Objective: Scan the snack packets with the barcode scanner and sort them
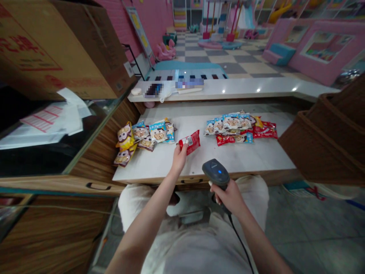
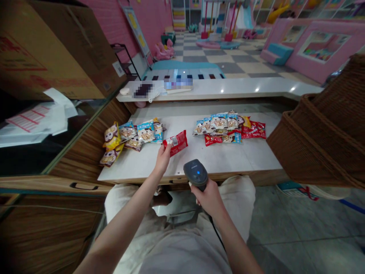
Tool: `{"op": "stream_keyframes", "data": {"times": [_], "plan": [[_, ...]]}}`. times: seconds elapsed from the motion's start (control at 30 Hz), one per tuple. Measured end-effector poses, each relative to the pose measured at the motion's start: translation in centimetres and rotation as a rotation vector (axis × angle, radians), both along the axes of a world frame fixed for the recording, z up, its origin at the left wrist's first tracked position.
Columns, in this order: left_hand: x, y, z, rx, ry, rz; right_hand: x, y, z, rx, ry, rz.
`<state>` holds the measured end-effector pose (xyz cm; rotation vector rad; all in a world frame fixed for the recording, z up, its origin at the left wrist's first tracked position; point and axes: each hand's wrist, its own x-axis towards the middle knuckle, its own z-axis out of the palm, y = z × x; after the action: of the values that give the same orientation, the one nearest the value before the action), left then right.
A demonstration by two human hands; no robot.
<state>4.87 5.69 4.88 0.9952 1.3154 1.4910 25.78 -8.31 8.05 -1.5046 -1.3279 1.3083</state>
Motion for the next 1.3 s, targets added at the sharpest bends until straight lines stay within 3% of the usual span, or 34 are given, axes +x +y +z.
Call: {"op": "stream_keyframes", "data": {"times": [0.1, 0.17, 0.3, 0.37, 0.57, 0.73, 0.87, 1.03, 1.17, 1.3], "plan": [[2.5, 2.8, 0.4, 0.149, 0.189, -0.023, 0.9, 0.1, -0.1, -0.007, -0.005, -0.034], [4.5, 4.3, 0.0, 0.227, 0.324, -0.113, 1.4, 0.2, 0.0, -0.019, -0.002, -0.058], [8.6, 6.0, -2.2, 0.244, 0.582, -0.351, 2.2, 0.4, 0.0, -0.018, 0.009, -0.094], [10.4, 6.6, -3.2, 0.223, 0.669, -0.402, 2.6, 0.5, -0.2, -0.021, 0.012, -0.101], [14.5, 9.0, -4.2, 0.193, 0.725, -0.346, 3.3, 0.9, -0.6, -0.031, 0.005, -0.129], [15.9, 10.5, -4.0, 0.207, 0.690, -0.345, 3.4, 1.0, -0.7, -0.019, 0.013, -0.128], [15.5, 10.8, -3.6, 0.181, 0.666, -0.393, 3.2, 0.9, -0.9, -0.033, 0.006, -0.082], [12.7, 9.7, -2.6, 0.190, 0.667, -0.417, 2.4, 0.5, -0.6, -0.014, 0.021, -0.121], [8.4, 7.6, -1.8, 0.311, 0.705, -0.384, 1.9, 0.4, -0.3, -0.016, 0.019, -0.089], [1.6, 5.4, -1.2, 0.344, 0.817, -0.181, 1.8, 0.4, -0.7, -0.028, 0.013, -0.027]]}}
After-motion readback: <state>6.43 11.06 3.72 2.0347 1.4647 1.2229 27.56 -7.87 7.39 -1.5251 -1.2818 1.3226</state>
